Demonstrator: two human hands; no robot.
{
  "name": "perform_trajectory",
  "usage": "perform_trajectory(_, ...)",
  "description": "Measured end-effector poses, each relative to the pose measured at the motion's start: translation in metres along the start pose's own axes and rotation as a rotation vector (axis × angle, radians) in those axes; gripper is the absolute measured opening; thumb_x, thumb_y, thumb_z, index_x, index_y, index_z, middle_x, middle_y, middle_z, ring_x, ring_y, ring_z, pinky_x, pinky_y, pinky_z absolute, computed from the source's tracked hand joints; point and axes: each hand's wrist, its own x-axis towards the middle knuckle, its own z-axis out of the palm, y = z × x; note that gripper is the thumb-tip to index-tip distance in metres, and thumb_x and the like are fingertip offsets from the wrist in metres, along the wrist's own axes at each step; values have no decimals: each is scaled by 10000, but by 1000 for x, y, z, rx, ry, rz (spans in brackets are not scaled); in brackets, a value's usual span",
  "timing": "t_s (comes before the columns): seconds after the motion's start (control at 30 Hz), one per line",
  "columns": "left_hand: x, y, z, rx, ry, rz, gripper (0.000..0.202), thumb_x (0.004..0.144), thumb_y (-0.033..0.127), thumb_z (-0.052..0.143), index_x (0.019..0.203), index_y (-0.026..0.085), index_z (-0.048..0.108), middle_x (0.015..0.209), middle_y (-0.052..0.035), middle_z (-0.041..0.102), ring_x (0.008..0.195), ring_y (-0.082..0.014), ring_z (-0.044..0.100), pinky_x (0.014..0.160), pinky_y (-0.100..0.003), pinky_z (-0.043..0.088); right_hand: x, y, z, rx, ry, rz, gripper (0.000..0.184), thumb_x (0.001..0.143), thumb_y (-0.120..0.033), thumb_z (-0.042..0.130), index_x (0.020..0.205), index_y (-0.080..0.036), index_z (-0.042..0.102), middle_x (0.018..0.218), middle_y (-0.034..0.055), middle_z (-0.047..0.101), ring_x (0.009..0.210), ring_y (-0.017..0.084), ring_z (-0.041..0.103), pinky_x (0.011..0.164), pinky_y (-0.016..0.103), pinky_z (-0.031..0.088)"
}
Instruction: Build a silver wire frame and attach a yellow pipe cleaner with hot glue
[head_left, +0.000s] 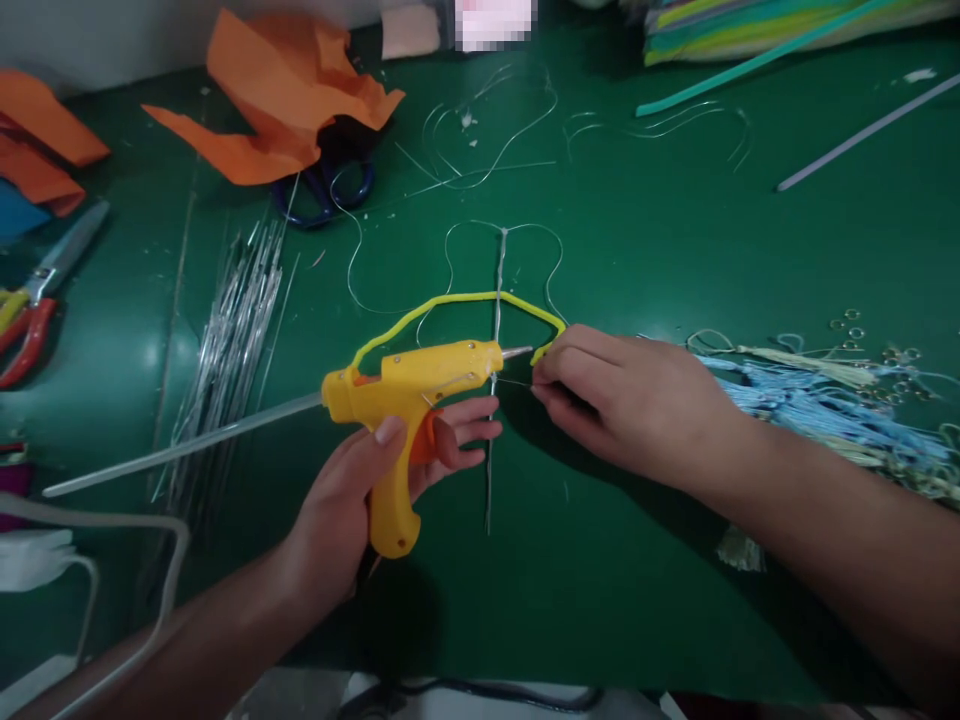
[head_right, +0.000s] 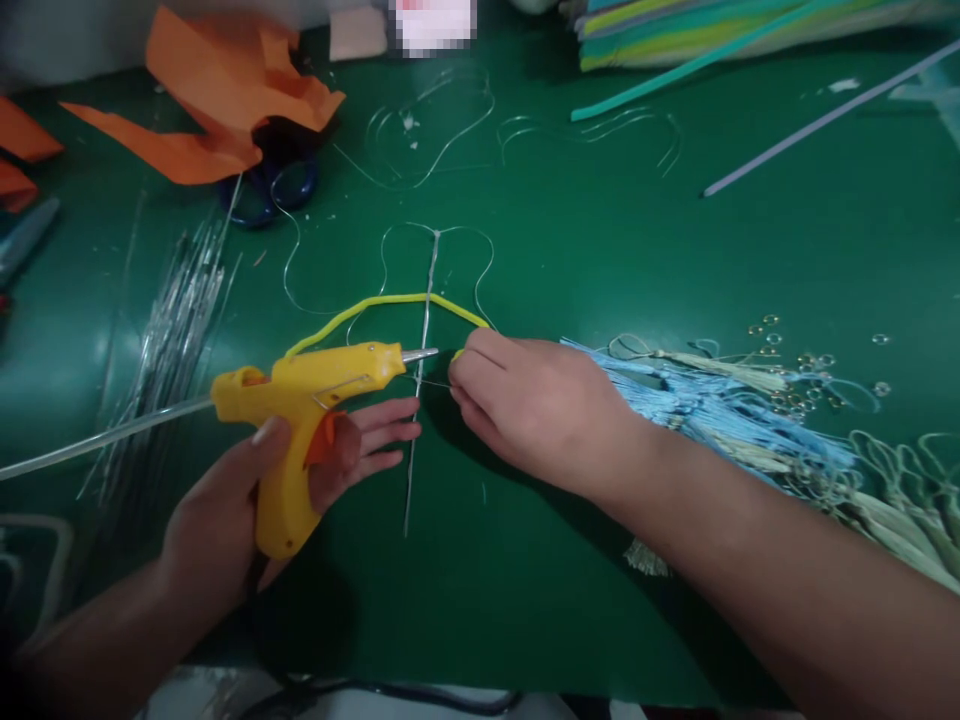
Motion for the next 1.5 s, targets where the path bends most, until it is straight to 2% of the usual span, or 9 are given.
perform_trajectory(0.23,-2,-3,6,-31,53,-20,416,956,487,535,773,173,737,1283,-73,707,1297,-288,585,1121,-383,471,-1,0,0,3,-14,22,276,1000,-249,401,867,-155,623,871,66,669,656,134,553,538,266,343)
perform_trajectory(0.4,-3,-3,8,-50,84,-30,445,992,449,465,810,155,744,1266,-86,714,1290,-283,588,1132,-390,449,0,-1,0,18,14,25,275,995,-241,406,866,-150,632,868,70,677,649,134,557,534,262,351)
perform_trajectory(0.6,-1,-3,7,-42,57,-18,477,1003,455,425,773,155,716,1271,-104,708,1275,-293,597,1117,-397,454,1,-1,-1,10,6,29,292,996,-244,408,872,-136,650,868,75,681,644,138,567,522,268,346)
perform_trajectory(0.97,0,-1,3,12,49,14,456,997,449,431,818,143,717,1235,-123,713,1208,-289,636,1009,-355,536,2,1,0,26,-40,17,318,1010,-253,387,905,-141,665,880,76,677,666,136,566,537,271,335)
perform_trajectory(1.07,0,2,-1,43,63,49,401,966,451,499,809,154,717,1111,-103,745,1055,-261,699,897,-326,581,1,1,-1,26,-46,10,306,1010,-250,395,921,-137,665,900,76,680,678,142,574,528,277,326)
perform_trajectory(1.13,0,7,-6,57,87,46,354,922,470,571,801,169,712,907,-62,751,787,-195,719,724,-272,592,1,1,-1,20,-46,7,300,1011,-251,402,922,-136,665,904,75,682,684,147,577,524,282,322)
perform_trajectory(1.23,-3,16,-14,119,135,-14,351,839,527,652,796,183,706,633,0,657,453,-104,575,462,-200,466,2,0,-1,8,-47,3,295,1013,-252,409,914,-141,664,902,74,683,679,148,567,523,284,317)
perform_trajectory(1.33,-7,24,-19,205,221,-80,379,804,560,665,778,183,692,560,15,600,391,-82,519,395,-171,364,3,0,0,-10,-39,6,280,1010,-248,422,916,-144,664,899,74,683,667,144,549,518,281,305)
perform_trajectory(1.5,-11,25,-15,258,284,-150,372,811,531,640,731,170,677,535,13,570,383,-62,483,418,-172,363,3,-1,2,-38,-19,-6,284,1010,-244,426,894,-138,664,879,73,683,636,141,527,504,286,287)
